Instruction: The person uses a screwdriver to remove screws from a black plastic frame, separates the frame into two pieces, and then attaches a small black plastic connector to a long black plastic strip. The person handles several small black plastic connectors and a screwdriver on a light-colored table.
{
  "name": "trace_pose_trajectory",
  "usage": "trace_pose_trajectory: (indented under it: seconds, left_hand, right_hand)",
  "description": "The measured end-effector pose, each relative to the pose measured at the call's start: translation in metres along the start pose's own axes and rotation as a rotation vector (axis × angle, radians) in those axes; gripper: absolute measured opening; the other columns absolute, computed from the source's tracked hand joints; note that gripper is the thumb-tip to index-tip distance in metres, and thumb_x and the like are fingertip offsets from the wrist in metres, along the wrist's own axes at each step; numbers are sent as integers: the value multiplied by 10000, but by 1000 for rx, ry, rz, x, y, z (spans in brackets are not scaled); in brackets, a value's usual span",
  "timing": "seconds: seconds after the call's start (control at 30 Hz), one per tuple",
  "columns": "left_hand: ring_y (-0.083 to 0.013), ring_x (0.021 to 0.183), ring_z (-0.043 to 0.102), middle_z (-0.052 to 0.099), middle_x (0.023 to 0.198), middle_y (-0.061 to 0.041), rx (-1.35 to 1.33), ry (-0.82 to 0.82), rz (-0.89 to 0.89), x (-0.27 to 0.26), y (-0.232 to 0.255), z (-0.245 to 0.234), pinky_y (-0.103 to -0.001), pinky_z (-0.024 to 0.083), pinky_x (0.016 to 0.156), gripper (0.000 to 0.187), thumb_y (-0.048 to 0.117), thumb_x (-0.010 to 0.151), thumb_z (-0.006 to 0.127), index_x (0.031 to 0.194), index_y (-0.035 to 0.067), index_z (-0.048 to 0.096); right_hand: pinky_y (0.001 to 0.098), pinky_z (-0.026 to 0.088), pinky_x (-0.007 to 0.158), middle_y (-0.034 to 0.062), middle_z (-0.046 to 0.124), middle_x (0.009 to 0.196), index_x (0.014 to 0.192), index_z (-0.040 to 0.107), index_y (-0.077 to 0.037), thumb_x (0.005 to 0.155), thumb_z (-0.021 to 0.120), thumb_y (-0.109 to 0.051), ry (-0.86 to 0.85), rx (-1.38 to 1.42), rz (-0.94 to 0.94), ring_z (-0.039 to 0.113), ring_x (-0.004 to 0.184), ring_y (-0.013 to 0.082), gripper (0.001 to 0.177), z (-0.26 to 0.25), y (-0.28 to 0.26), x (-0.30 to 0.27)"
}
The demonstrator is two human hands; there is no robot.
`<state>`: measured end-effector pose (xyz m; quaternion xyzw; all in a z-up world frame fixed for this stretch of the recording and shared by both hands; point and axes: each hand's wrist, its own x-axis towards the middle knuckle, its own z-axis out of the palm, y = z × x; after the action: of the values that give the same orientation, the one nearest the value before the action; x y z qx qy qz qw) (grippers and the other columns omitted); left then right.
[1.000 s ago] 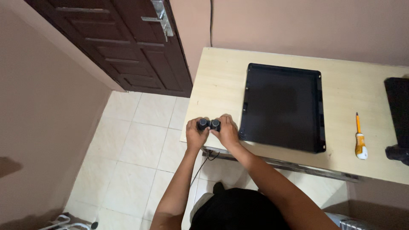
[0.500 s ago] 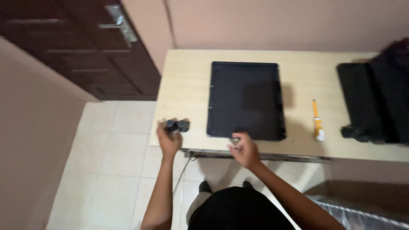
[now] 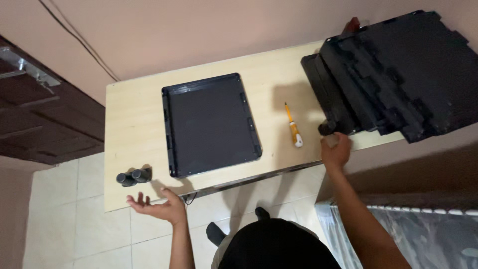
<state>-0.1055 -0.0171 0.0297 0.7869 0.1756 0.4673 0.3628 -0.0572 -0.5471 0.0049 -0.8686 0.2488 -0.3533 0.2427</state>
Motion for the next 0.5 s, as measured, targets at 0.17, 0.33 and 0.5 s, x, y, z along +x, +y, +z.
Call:
trace_pose_trajectory:
  seconds: [0.17, 0.33, 0.5]
  left_hand:
    - [-356, 1425, 441, 241, 1693, -217, -101, -133, 109, -39, 63, 26, -484, 416, 1204, 924, -9, 945, 607, 1658, 21, 21]
    - [-321, 1355, 459, 319, 1604, -205, -225, -307, 180, -66, 112, 34, -452, 442, 1136, 854, -11, 913, 614, 1617, 20, 131]
    - [-333, 1392, 460, 423, 1537, -203, -311, -552, 231, -76, 156, 46, -466, 433, 1138, 738, 46, 898, 667, 1544, -3, 311]
  right_hand:
    - [508, 522, 825, 122, 750, 934, 1459, 537, -158, 869, 793, -389, -274, -91, 242, 701, 904, 367, 684, 13, -6, 20]
    - [535, 518, 797, 106, 767, 908, 1378, 569, -111, 910, 785, -418, -259, -221, 267, 707, 905, 372, 600, 24, -7, 32]
    - [450, 542, 726, 98, 739, 906, 1234, 614, -79, 853, 859, -398, -134, 16, 15, 714, 823, 309, 554, 7, -31, 16]
